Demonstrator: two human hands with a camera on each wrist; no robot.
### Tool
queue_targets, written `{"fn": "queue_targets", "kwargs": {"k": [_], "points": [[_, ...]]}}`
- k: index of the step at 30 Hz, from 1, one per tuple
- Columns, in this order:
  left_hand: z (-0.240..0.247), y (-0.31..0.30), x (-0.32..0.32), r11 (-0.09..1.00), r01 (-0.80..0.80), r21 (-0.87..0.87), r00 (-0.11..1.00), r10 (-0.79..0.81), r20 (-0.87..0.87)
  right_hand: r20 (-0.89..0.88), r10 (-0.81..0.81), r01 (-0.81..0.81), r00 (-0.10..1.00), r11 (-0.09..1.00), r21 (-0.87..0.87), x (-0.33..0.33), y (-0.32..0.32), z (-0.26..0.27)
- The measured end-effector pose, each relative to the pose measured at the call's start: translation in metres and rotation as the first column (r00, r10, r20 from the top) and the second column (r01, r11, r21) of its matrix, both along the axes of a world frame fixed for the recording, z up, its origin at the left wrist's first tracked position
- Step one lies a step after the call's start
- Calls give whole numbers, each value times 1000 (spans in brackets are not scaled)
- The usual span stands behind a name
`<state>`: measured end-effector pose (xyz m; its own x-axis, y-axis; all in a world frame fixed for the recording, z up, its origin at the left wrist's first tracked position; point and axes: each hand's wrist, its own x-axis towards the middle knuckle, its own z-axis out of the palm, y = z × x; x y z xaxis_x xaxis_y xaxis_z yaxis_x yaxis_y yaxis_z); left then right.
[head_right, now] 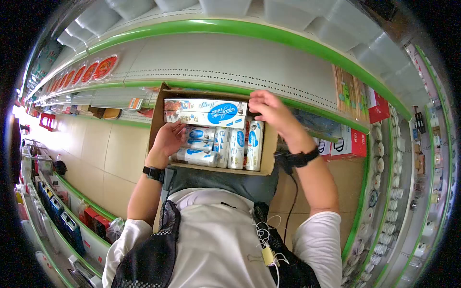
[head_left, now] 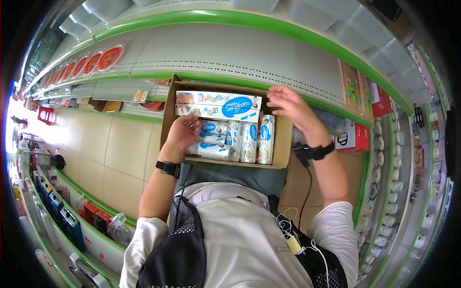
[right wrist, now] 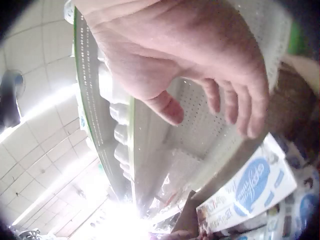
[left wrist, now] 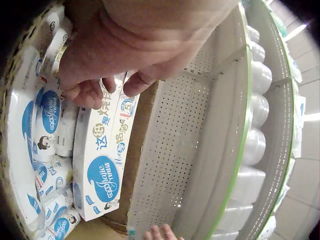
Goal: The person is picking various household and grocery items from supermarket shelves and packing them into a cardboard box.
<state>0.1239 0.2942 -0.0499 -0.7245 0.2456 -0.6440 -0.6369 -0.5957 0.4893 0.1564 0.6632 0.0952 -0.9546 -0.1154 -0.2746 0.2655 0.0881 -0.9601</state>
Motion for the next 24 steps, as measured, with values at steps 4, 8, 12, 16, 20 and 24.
{"fn": "queue_targets", "kwargs": {"k": [4,8,12,16,20,24], "points": [[-19,-9,-5,988,-101,119,993,92,78,111,-205,194,972,976,103,-21,-32,-66],[-13,-6,-4,982,-112,153,989,94,115,274,-231,237,934,971,9,-35,-32,-117],[-8,-5,-1,983,-102,151,991,87,103,139,-216,229,967,969,-93,-28,-45,-118],[-3,-2,4,987,-84,139,994,74,75,92,-327,336,941,936,-107,-28,-39,-123],[-3,0,3,993,6,116,1000,-7,5,16,-327,324,945,941,96,-6,-49,-89],[10,0,4,989,1,148,1000,-4,26,-52,-245,246,968,969,12,24,-59,-54]]}}
